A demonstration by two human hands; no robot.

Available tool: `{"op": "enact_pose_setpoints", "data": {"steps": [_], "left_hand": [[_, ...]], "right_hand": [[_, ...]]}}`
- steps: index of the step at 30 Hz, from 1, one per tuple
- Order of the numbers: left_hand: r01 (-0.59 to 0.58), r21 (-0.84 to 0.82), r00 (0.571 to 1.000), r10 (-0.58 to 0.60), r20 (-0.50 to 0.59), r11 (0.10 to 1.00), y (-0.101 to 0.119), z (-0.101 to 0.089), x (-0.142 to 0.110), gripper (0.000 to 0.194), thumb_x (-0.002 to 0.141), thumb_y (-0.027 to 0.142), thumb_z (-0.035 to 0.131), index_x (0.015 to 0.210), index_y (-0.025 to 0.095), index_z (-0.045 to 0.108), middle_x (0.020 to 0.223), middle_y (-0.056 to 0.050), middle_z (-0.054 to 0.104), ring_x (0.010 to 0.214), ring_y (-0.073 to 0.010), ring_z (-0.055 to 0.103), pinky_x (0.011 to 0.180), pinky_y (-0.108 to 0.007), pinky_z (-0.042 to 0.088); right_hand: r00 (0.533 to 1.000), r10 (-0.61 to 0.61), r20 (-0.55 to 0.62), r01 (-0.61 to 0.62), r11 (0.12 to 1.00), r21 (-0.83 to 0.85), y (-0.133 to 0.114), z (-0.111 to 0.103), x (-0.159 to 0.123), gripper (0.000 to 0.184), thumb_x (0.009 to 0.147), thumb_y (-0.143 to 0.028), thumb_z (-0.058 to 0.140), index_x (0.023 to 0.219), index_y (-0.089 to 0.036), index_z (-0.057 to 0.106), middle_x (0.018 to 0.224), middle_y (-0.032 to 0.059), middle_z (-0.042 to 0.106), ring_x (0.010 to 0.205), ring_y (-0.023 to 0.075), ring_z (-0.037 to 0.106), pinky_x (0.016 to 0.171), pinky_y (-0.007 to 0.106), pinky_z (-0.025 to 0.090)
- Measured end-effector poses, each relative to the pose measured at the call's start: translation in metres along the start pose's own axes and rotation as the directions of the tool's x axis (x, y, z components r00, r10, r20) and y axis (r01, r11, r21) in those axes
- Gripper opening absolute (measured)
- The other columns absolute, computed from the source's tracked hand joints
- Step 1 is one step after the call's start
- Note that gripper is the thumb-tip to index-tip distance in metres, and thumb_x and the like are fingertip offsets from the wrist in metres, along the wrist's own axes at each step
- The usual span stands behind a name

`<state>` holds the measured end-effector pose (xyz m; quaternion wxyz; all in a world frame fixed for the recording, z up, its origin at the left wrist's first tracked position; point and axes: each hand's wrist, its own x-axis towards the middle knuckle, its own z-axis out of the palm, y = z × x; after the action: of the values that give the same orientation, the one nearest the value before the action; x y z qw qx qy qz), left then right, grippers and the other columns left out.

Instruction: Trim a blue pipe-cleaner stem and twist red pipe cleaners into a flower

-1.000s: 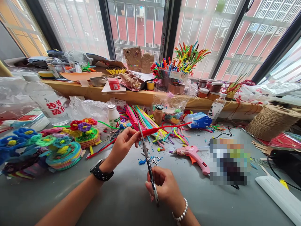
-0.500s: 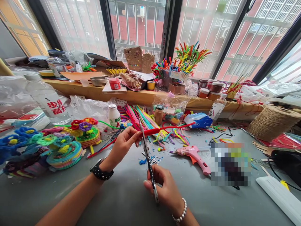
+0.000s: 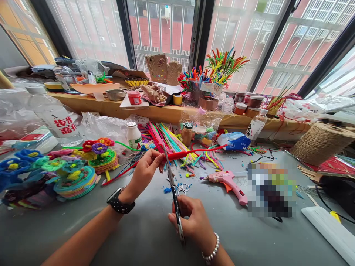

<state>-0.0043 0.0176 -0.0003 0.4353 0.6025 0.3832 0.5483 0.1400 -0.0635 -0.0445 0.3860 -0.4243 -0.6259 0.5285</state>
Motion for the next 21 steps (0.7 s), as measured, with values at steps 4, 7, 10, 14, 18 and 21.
{"op": "enact_pose_setpoints", "data": {"steps": [4, 7, 10, 14, 18, 21], "left_hand": [[-0.014, 0.039, 1.0, 0.013, 0.024, 0.999, -0.001, -0.003, 0.001, 0.015, 0.078, 0.026, 0.043, 0.067, 0.017, 0.039, 0.053, 0.005, 0.045, 0.046, -0.0068, 0.043, 0.046, -0.021, 0.036], [0.013, 0.038, 0.997, -0.016, 0.076, 0.999, -0.002, -0.005, 0.002, 0.016, 0.077, 0.027, 0.043, 0.066, 0.017, 0.038, 0.052, 0.005, 0.043, 0.044, -0.0061, 0.04, 0.043, -0.02, 0.032], [0.025, 0.062, 0.994, -0.031, 0.105, 0.998, -0.002, -0.005, 0.002, 0.017, 0.077, 0.029, 0.043, 0.065, 0.017, 0.038, 0.05, 0.006, 0.041, 0.041, -0.0055, 0.035, 0.041, -0.019, 0.029], [0.012, 0.141, 0.996, -0.024, 0.085, 0.99, -0.004, -0.006, 0.001, 0.018, 0.077, 0.031, 0.042, 0.065, 0.017, 0.04, 0.048, 0.006, 0.041, 0.042, -0.0059, 0.035, 0.043, -0.02, 0.029], [0.034, 0.254, 0.998, -0.047, 0.044, 0.967, -0.007, -0.006, 0.002, 0.018, 0.075, 0.03, 0.044, 0.063, 0.017, 0.042, 0.047, 0.006, 0.042, 0.041, -0.0069, 0.035, 0.043, -0.021, 0.029], [0.066, 0.314, 0.997, -0.077, 0.022, 0.947, -0.009, -0.006, 0.003, 0.017, 0.073, 0.029, 0.044, 0.062, 0.017, 0.042, 0.046, 0.006, 0.043, 0.04, -0.0075, 0.036, 0.043, -0.021, 0.03]], "right_hand": [[1.0, -0.006, 0.012, 0.006, 1.0, 0.023, -0.001, 0.0, 0.0, 0.034, 0.065, -0.047, 0.055, 0.062, -0.015, 0.042, 0.049, -0.0038, 0.041, 0.041, 0.0074, 0.039, 0.041, 0.02, 0.031], [0.999, -0.028, 0.039, 0.025, 0.998, 0.063, -0.002, -0.001, 0.0, 0.036, 0.065, -0.05, 0.052, 0.067, -0.015, 0.042, 0.054, -0.0033, 0.04, 0.046, 0.0074, 0.038, 0.044, 0.02, 0.031], [0.999, -0.03, 0.038, 0.028, 0.998, 0.058, -0.001, -0.002, 0.0, 0.039, 0.064, -0.053, 0.052, 0.066, -0.015, 0.042, 0.054, -0.0035, 0.039, 0.045, 0.0071, 0.037, 0.044, 0.02, 0.03], [1.0, 0.019, 0.024, -0.02, 0.999, 0.037, 0.005, 0.0, 0.0, 0.036, 0.064, -0.049, 0.055, 0.061, -0.017, 0.039, 0.046, -0.0052, 0.038, 0.038, 0.0063, 0.036, 0.038, 0.019, 0.028], [0.993, 0.097, 0.066, -0.105, 0.985, 0.136, 0.011, 0.005, 0.001, 0.035, 0.063, -0.047, 0.056, 0.061, -0.017, 0.038, 0.042, -0.0058, 0.041, 0.033, 0.007, 0.04, 0.034, 0.018, 0.03], [0.986, 0.14, 0.085, -0.154, 0.97, 0.187, 0.012, 0.007, 0.002, 0.035, 0.063, -0.047, 0.057, 0.061, -0.017, 0.038, 0.041, -0.0054, 0.044, 0.032, 0.0073, 0.042, 0.033, 0.018, 0.032]]}}
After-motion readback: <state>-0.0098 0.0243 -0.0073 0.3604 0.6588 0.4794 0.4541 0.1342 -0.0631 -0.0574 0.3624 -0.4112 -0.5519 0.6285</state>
